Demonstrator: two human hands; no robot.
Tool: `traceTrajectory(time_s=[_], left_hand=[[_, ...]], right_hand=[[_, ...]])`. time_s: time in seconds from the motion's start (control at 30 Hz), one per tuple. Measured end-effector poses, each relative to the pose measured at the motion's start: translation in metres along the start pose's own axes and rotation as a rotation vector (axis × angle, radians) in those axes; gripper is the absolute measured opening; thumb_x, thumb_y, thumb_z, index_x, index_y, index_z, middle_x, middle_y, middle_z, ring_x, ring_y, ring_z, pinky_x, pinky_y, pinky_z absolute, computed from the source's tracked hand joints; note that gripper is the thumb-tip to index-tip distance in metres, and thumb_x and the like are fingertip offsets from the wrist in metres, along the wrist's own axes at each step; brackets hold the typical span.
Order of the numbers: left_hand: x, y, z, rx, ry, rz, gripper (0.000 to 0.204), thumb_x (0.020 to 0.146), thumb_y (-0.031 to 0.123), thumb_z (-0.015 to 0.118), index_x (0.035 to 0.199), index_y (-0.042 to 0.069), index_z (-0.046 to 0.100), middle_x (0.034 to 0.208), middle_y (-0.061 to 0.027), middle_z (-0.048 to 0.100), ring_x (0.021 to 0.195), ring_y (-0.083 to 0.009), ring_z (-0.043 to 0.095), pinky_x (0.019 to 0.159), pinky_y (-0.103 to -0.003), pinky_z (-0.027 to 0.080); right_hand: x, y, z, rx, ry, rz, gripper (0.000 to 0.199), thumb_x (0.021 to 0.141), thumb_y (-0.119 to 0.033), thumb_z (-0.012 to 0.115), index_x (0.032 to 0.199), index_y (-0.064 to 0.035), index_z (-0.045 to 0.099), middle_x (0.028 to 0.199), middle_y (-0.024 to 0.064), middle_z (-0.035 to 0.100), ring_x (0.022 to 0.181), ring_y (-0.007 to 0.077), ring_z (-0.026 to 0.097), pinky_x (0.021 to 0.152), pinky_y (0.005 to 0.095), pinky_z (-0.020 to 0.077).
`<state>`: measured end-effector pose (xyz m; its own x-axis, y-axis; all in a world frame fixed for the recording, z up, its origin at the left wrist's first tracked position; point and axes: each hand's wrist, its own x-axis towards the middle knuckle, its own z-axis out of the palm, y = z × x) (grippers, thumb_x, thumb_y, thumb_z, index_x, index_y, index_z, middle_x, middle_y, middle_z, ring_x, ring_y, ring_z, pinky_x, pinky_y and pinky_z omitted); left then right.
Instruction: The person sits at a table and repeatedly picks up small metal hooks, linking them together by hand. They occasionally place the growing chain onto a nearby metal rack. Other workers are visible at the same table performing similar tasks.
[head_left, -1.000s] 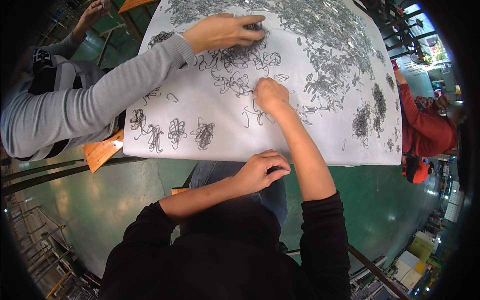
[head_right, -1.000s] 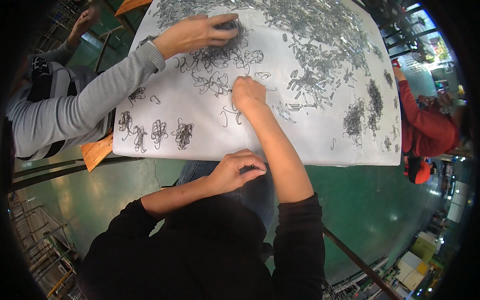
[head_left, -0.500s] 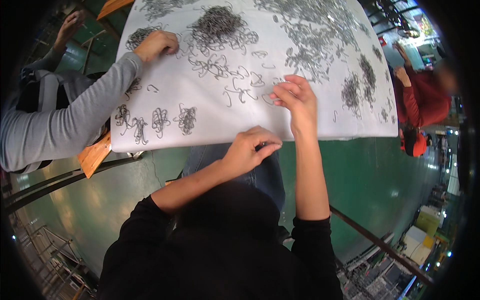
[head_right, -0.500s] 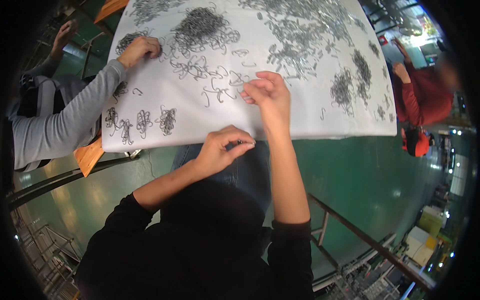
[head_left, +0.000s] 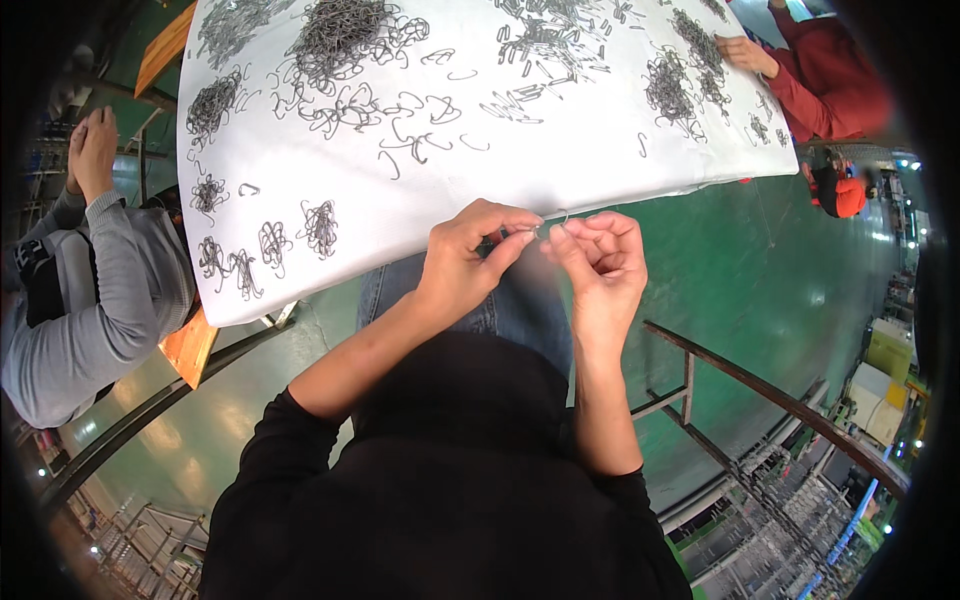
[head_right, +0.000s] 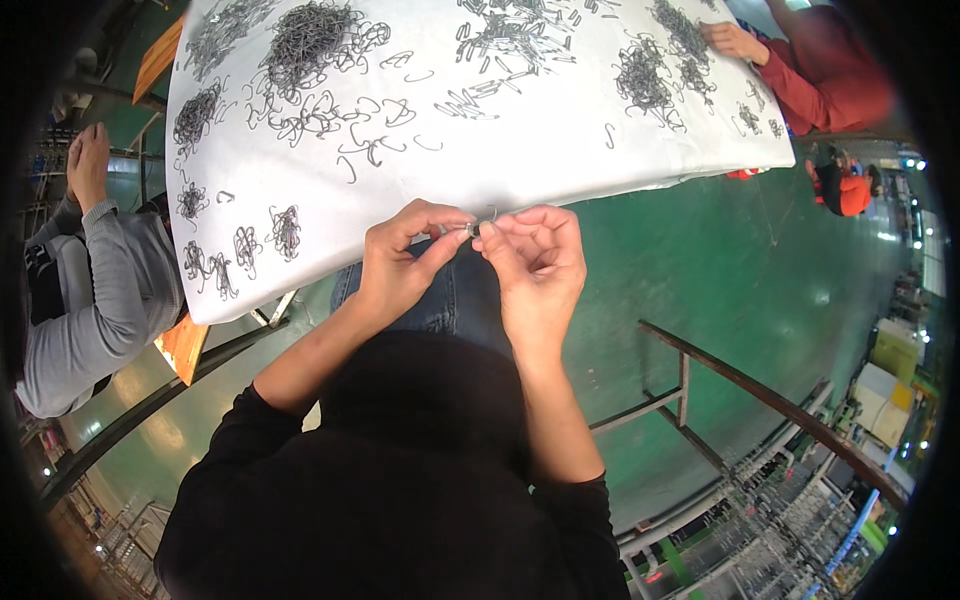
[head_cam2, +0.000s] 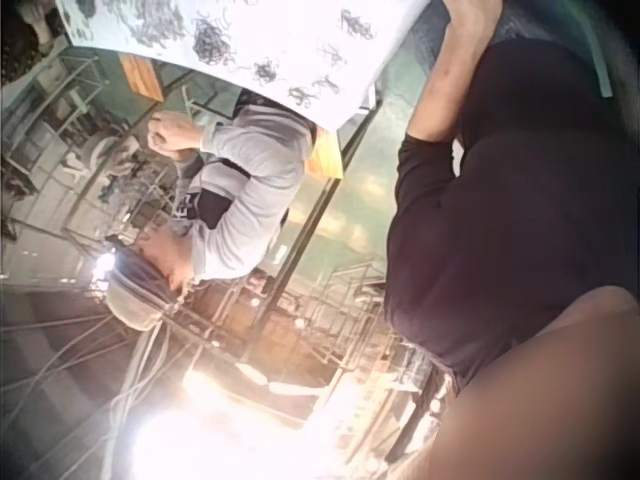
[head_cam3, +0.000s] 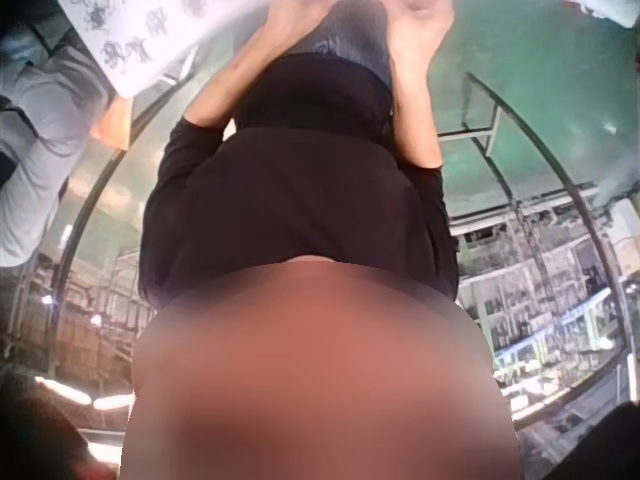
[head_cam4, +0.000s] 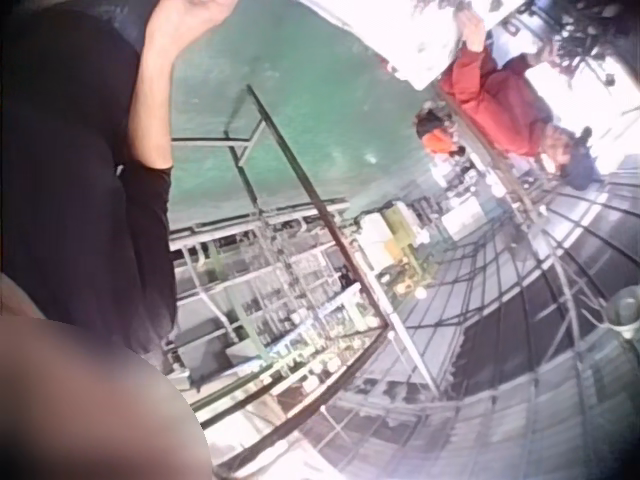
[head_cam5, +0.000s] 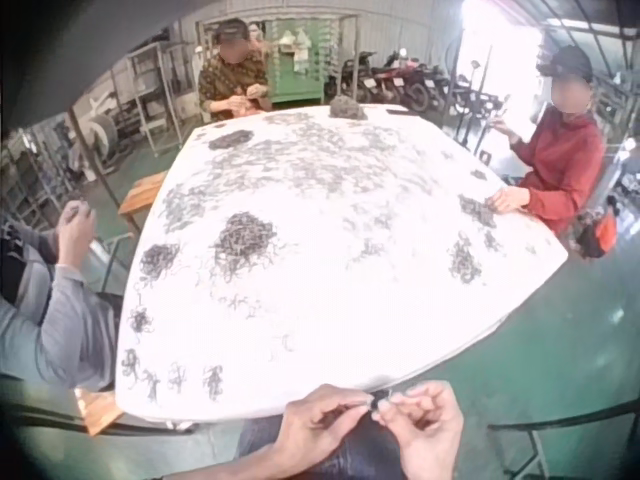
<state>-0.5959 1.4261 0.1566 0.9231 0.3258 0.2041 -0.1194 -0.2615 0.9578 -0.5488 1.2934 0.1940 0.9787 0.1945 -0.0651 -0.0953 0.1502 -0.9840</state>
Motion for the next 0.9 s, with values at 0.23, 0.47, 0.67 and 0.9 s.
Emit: traceTrajectory(time_s=[0.23, 0.47, 0.67, 0.9], left_hand=[[0.017, -0.015, 0.002, 0.096, 0.05, 0.229, 0.018, 0.081, 0.005, 0.068, 0.099, 0.006, 0.068, 0.093, -0.0082, 0.067, 0.083, -0.0223, 0.061, 0.07, -0.031, 0.049], [0.125, -0.064, 0.012, 0.662, -0.064, 0.238, 0.011, 0.081, 0.015, 0.067, 0.089, 0.008, 0.069, 0.093, -0.0081, 0.063, 0.094, -0.0278, 0.056, 0.082, -0.038, 0.046], [0.142, -0.065, 0.016, 0.932, -0.319, 0.243, 0.01, 0.08, 0.014, 0.067, 0.088, 0.007, 0.066, 0.093, -0.0084, 0.063, 0.096, -0.0274, 0.056, 0.084, -0.038, 0.046], [0.111, -0.052, 0.007, 0.336, -0.113, -0.084, 0.017, 0.084, 0.016, 0.066, 0.097, 0.006, 0.064, 0.088, -0.0117, 0.066, 0.083, -0.0274, 0.062, 0.074, -0.037, 0.05]], right_hand=[[-0.007, 0.017, -0.001, -0.004, 0.05, -0.303, 0.028, 0.082, 0.012, 0.064, 0.098, -0.0033, 0.045, 0.092, 0.0113, 0.062, 0.08, 0.0165, 0.065, 0.071, 0.0281, 0.0552], [-0.005, 0.019, -0.009, -0.062, 0.049, -0.304, 0.029, 0.082, 0.013, 0.062, 0.097, -0.0048, 0.045, 0.092, 0.0106, 0.062, 0.081, 0.0169, 0.064, 0.072, 0.0296, 0.0561], [-0.001, 0.021, -0.007, -0.048, 0.043, -0.29, 0.028, 0.082, 0.013, 0.063, 0.096, -0.0047, 0.047, 0.092, 0.0104, 0.062, 0.081, 0.0169, 0.064, 0.073, 0.0308, 0.0569], [0.007, 0.025, -0.003, -0.037, 0.033, -0.294, 0.027, 0.081, 0.012, 0.064, 0.096, -0.0038, 0.047, 0.091, 0.0105, 0.062, 0.081, 0.0166, 0.065, 0.072, 0.0287, 0.0561]])
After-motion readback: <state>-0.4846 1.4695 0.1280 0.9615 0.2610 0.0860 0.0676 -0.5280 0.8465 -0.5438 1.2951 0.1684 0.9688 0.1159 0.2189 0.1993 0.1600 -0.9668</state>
